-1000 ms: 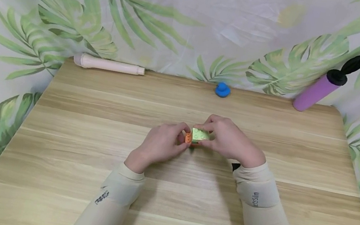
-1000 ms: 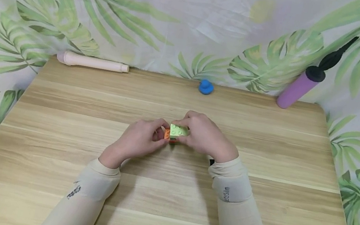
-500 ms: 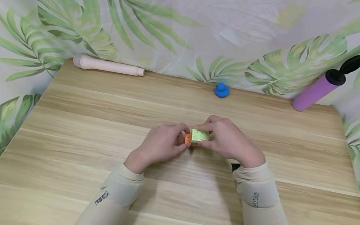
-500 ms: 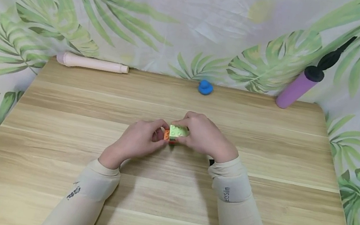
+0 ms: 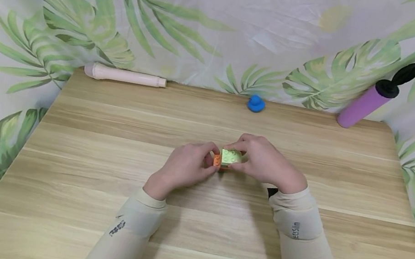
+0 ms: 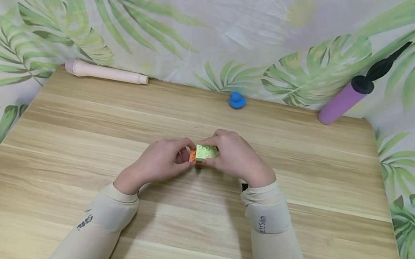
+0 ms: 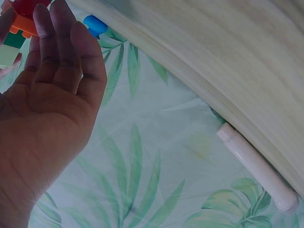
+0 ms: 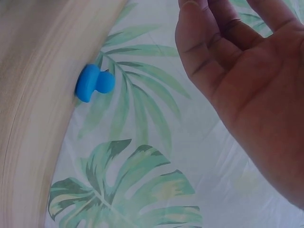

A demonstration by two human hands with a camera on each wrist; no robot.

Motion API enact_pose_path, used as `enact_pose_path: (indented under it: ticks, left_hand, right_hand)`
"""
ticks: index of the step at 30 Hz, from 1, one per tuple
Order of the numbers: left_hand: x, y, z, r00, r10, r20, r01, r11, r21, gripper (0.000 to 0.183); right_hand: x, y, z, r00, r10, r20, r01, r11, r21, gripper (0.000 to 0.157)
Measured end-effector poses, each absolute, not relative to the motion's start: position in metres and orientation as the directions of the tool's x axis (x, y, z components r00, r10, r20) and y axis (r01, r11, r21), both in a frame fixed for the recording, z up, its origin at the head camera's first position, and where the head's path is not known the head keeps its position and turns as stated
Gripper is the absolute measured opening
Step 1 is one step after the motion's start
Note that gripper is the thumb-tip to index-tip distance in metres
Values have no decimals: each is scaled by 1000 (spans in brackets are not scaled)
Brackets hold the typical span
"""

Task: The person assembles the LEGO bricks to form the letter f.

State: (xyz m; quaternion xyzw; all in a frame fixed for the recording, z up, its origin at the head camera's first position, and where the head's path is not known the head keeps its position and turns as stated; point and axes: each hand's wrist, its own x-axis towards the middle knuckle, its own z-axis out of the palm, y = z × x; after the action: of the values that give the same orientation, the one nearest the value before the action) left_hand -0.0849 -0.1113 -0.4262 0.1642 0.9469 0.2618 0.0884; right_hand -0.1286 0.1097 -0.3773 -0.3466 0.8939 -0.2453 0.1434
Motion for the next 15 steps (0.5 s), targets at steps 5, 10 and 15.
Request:
enact_pose_path:
  ticks: [5, 10, 15]
  left_hand:
    - [-85, -111, -425, -930, 356, -88, 259, 807, 531, 30]
    - [-84, -111, -424, -930, 356, -91, 258, 808, 530, 31]
    - [-84, -111, -424, -931, 351, -98, 249, 808, 534, 31]
  right_hand:
    - [-129, 110, -377, -718, -690, -92, -546, 641, -540, 46]
    - [-128, 110, -376, -717, -691, -95, -545, 639, -543, 45]
    - [-128, 112, -376, -715, -692, -95, -551, 642, -533, 52]
